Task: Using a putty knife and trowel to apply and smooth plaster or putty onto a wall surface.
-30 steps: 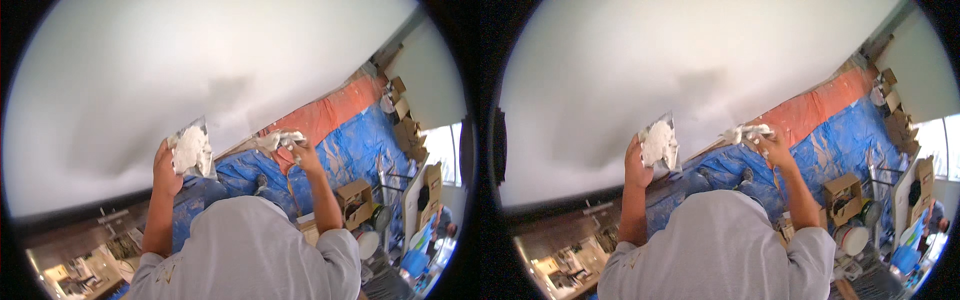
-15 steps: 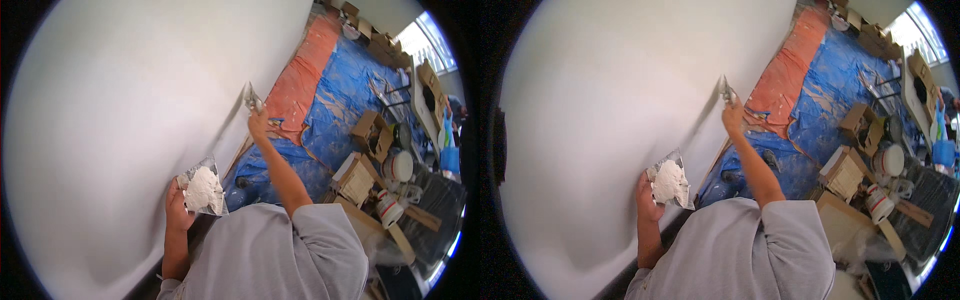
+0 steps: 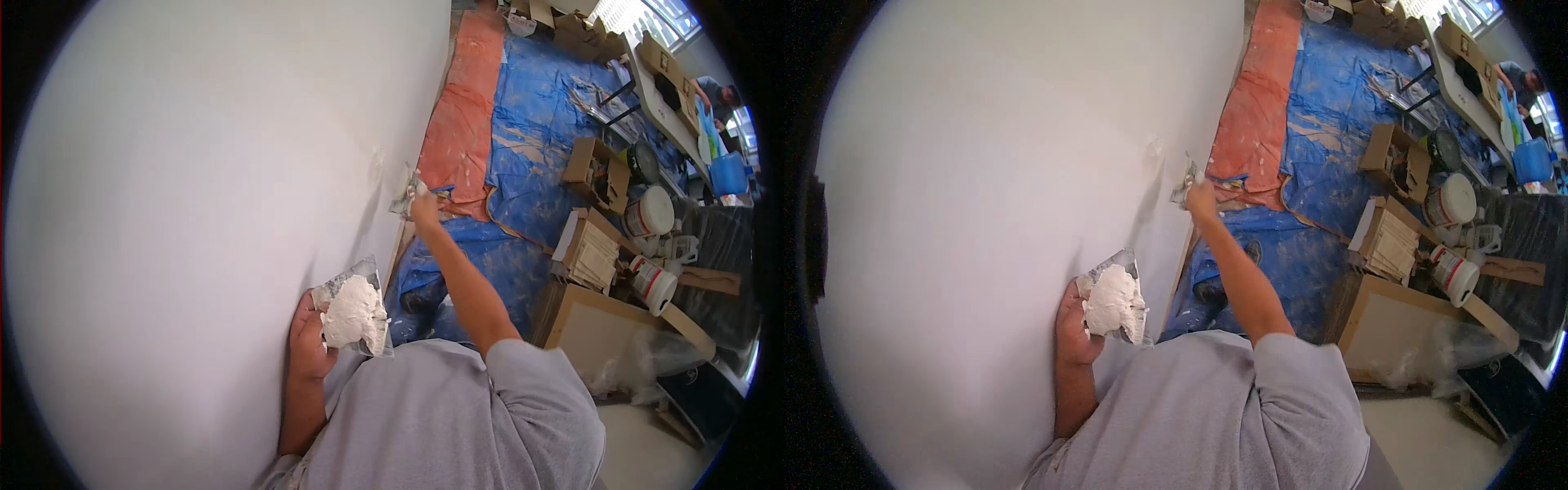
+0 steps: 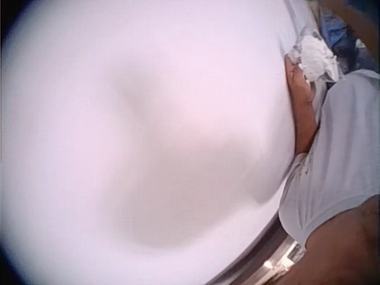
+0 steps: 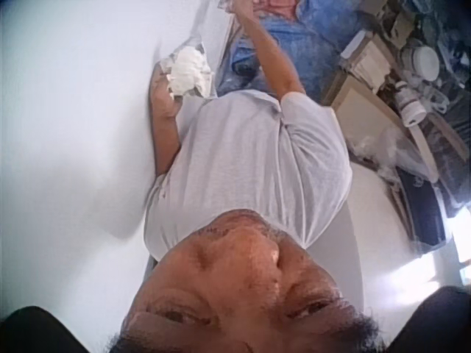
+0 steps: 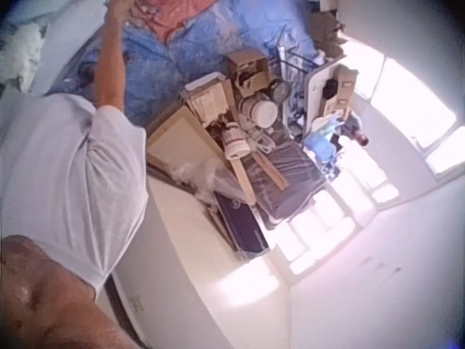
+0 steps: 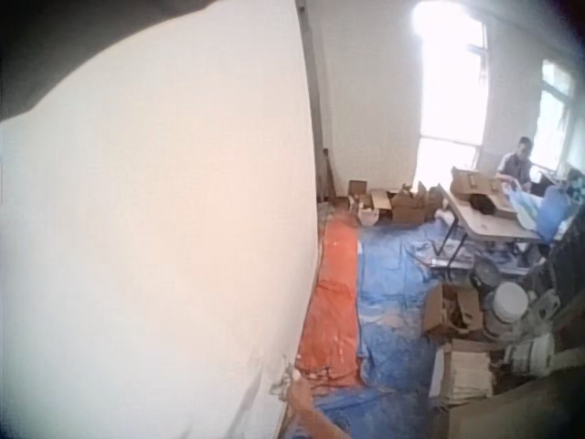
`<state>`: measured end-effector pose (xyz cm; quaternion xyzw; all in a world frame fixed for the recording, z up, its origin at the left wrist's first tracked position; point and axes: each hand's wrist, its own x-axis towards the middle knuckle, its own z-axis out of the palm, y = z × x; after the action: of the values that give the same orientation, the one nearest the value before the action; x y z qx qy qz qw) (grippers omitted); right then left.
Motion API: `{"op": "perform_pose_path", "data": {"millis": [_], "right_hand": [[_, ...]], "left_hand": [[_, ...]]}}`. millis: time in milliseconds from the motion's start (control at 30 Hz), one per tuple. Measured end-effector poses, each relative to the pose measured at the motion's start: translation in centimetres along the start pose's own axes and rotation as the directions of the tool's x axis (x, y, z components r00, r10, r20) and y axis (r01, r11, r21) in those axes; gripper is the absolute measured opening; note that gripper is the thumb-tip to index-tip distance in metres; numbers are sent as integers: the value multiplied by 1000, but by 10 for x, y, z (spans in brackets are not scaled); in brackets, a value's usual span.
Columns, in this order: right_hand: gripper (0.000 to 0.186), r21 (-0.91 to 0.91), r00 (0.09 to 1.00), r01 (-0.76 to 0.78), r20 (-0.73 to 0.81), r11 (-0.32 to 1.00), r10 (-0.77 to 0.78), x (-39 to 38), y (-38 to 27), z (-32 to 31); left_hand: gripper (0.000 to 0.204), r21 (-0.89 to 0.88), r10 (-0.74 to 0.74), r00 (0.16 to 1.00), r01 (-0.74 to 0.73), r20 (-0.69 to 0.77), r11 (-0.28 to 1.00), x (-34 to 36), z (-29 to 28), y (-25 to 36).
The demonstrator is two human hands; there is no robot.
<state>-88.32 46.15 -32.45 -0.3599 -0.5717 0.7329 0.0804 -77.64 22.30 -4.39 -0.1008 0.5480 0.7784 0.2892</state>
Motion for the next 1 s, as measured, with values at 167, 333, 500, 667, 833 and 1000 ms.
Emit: {"op": "perform_pose_path", "data": {"millis": [167, 333, 500, 667, 833, 1000], "right_hand": [[20, 203, 932, -363, 86, 909, 353, 98, 6, -3], [14, 82, 936, -352, 3, 932, 353, 44, -70, 50], [16, 243, 982, -186, 53, 952, 179, 16, -146, 43], [14, 263, 977, 17, 202, 965, -72, -18, -258, 56], [16, 268, 939, 129, 278, 955, -205, -89, -390, 66], [22, -31, 871, 459, 213, 888, -443, -79, -495, 64]], "left_hand": [[30, 13, -32, 999, 31, 38, 999, 6, 10, 2], [29, 143, 193, 978, -203, 77, 969, -5, -16, -12], [28, -19, 137, 981, -136, 141, 991, -14, -11, -7], [28, -216, 94, 984, -60, 150, 974, -22, -21, -6], [29, -96, 216, 956, -200, 200, 975, -24, -24, -12], [29, 552, 600, 594, -784, 536, 283, -19, -26, -13]]}}
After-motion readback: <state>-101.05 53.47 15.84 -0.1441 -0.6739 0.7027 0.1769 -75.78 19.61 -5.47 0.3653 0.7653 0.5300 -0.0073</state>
